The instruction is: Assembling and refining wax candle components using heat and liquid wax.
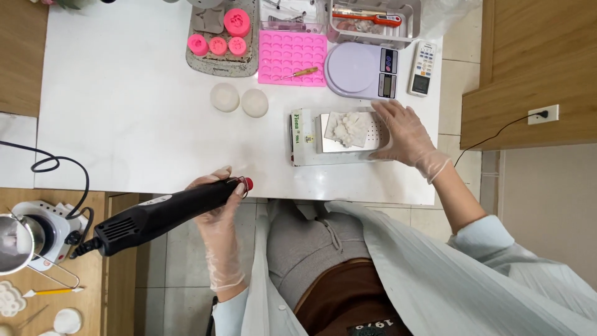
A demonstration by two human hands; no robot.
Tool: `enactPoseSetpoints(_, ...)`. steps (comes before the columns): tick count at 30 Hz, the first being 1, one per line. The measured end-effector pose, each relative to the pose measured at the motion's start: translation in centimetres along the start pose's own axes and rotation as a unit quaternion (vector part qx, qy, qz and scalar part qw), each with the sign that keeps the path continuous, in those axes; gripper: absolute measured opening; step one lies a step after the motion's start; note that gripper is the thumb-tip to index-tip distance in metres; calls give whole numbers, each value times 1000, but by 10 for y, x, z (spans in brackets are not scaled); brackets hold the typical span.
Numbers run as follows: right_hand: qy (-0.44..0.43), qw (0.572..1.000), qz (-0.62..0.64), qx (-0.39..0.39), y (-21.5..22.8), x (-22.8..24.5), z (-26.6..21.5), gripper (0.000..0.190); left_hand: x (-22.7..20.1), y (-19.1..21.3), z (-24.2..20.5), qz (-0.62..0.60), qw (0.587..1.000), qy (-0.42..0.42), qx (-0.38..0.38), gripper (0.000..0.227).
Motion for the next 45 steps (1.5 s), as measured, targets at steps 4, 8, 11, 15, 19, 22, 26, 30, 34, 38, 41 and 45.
enactPoseSetpoints(4,-10,996,-69,55,7,16,9,132,11,19,11,-21,1000,13,17,45)
enactPoseSetpoints(8,-4,998,-42,36,-4,26,18,120,7,25,18,1,999,45,29,44)
enactPoseSetpoints(11,-22,998,-23,55,2,30,24,113,4,32,25,13,998,45,51,44)
enactPoseSetpoints(15,-8,998,55,27,-23,16,26,105,0,39,25,15,997,53,51,44)
enactPoseSetpoints(19,12,995,95,6,-27,15,27,108,2,48,17,16,999,31,28,44)
enactPoseSetpoints(22,43,994,99,-29,-27,18,26,105,4,50,4,8,1000,22,-15,43)
enactPoseSetpoints(26,23,992,125,-19,-29,35,27,104,12,53,-10,17,998,-10,-56,44)
enactPoseSetpoints(30,41,981,186,-35,-27,64,30,107,17,50,-23,28,996,-24,-87,43)
enactPoseSetpoints(34,60,982,176,-32,-17,98,44,101,19,39,-31,8,994,-42,-100,41)
enactPoseSetpoints(38,117,971,205,-49,-14,133,64,101,20,36,-31,45,990,-48,-127,41)
enactPoseSetpoints(41,139,965,216,-58,-22,163,79,100,10,34,-22,47,989,-44,-134,41)
enactPoseSetpoints(45,183,950,233,-94,-19,203,99,105,-15,32,0,64,987,-73,-127,39)
Point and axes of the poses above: each hand's wrist, its own z-axis towards the middle knuckle, its own y-axis out of the back of the hand, x = y × z, the point moved 4 cm from there along z, towards the middle knuckle, and after that the axes turned 15 degrees about -z, right-handed, at the moved point
